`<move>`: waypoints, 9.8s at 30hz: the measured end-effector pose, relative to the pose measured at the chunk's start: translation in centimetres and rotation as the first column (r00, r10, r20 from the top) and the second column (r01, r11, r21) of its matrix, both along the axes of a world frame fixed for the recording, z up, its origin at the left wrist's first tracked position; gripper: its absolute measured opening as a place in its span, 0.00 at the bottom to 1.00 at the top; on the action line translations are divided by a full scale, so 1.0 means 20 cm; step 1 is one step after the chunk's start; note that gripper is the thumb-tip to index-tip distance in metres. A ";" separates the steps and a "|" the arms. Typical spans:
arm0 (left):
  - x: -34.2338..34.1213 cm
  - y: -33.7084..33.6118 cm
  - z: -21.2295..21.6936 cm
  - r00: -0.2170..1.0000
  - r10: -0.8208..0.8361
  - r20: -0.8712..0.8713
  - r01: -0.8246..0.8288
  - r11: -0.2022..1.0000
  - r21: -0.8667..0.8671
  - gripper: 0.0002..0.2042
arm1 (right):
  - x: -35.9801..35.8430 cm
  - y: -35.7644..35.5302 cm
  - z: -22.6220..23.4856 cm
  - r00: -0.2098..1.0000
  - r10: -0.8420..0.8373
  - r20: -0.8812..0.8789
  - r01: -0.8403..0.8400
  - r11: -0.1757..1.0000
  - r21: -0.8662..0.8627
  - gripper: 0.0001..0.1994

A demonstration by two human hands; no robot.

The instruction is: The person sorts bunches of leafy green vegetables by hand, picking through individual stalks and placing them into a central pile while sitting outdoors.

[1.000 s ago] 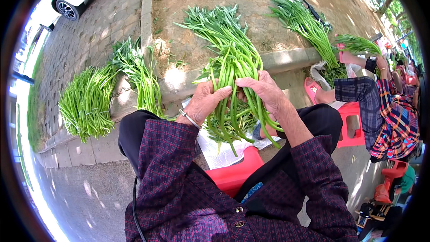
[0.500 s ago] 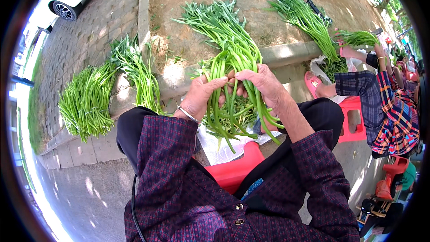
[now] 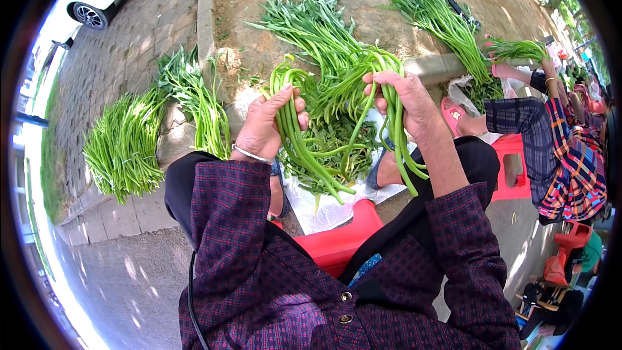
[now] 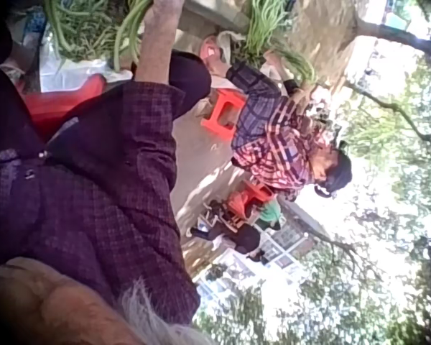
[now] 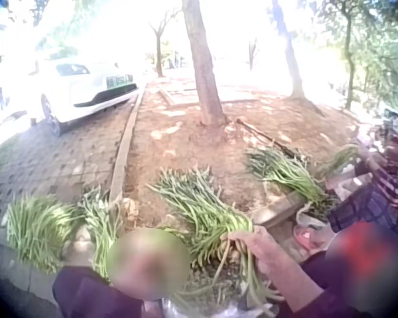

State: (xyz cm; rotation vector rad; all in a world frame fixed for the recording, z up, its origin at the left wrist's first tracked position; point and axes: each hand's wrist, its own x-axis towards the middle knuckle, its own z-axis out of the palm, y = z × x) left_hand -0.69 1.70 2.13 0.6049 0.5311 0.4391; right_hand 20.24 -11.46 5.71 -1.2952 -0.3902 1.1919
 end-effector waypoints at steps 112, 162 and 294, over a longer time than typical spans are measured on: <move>0.09 -0.19 0.00 0.992 -0.109 -0.062 0.118 0.981 0.155 0.12 | -0.17 0.06 -0.16 0.995 0.019 0.101 -0.009 0.995 -0.095 0.13; 0.22 -0.34 -0.13 0.971 0.196 -0.136 -0.118 0.890 0.441 0.09 | -0.23 0.08 -0.15 0.997 0.043 -0.061 -0.043 0.999 0.001 0.13; 0.01 -0.05 -0.07 0.983 -0.118 0.143 0.134 0.985 -0.108 0.15 | -0.02 0.05 -0.06 0.982 0.117 0.149 -0.100 0.988 -0.120 0.19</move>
